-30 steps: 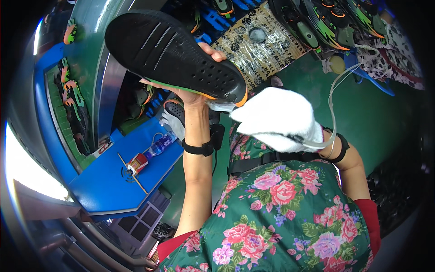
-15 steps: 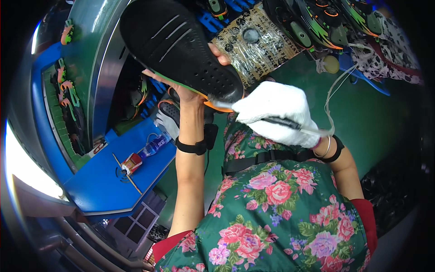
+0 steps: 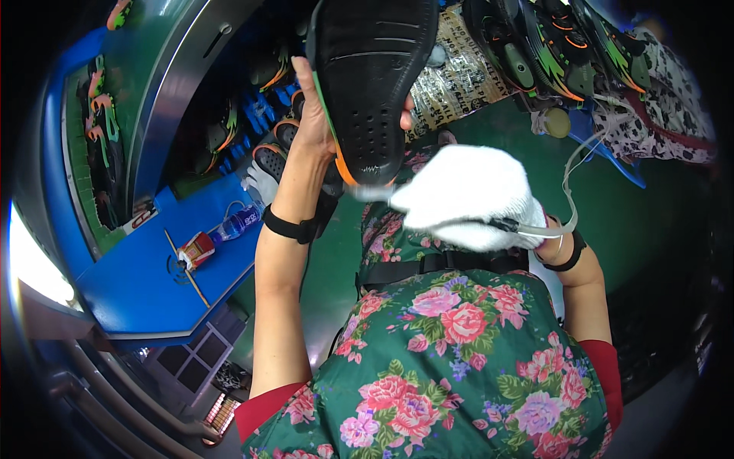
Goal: Apply adhesive or primer to the bottom of shoe soles using a brush tool.
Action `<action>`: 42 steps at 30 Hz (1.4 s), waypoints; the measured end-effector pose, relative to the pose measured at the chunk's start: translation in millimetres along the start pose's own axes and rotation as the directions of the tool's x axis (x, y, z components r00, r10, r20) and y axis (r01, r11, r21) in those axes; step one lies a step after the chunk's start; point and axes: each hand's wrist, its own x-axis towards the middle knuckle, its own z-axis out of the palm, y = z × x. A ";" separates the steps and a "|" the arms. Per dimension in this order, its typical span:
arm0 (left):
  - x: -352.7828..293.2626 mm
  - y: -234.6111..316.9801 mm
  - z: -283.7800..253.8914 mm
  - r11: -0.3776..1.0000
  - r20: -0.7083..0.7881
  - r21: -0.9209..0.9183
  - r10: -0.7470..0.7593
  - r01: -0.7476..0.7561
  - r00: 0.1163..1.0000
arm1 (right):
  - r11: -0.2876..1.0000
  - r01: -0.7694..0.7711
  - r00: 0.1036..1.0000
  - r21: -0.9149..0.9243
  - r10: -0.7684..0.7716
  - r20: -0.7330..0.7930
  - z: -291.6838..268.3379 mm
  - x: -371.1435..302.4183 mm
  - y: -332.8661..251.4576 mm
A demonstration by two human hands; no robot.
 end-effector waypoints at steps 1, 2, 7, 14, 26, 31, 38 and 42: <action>3.9 -0.8 8.2 1.000 0.006 0.020 0.000 0.000 1.000 | 0.983 0.022 1.000 -0.184 -0.022 0.004 -1.3 0.4 -1.0; 5.9 0.6 11.9 1.000 0.016 0.024 0.006 -0.006 1.000 | 0.931 0.044 0.999 -0.362 -0.043 0.011 -2.0 -0.2 -1.1; -1.9 3.9 1.4 0.972 -0.140 0.157 -0.153 0.175 0.978 | 0.993 0.034 0.980 -0.112 -0.011 0.198 -8.0 12.9 6.0; -4.0 10.4 1.2 0.931 -0.251 0.132 -0.302 0.341 0.920 | 1.000 -0.022 0.987 0.010 0.020 0.157 -7.6 23.8 0.6; -36.9 -73.7 16.4 0.964 -0.457 -0.085 0.187 -0.251 0.870 | 0.952 -0.228 0.963 -0.206 0.189 -0.190 -45.0 45.2 -0.4; -52.7 -74.2 8.9 0.969 -0.390 -0.205 0.046 -0.136 0.920 | 0.928 -0.126 0.990 -0.351 0.097 -0.100 -39.3 39.7 -3.3; -40.4 -51.3 46.9 0.600 -0.165 -0.768 0.149 -0.222 0.975 | 0.898 -0.140 0.958 -0.416 0.015 -0.288 -25.0 47.7 -20.7; -34.8 -61.2 53.4 0.639 -0.168 -0.743 0.107 -0.197 0.980 | 0.860 -0.147 0.956 -0.489 -0.004 -0.295 -21.2 50.8 -22.3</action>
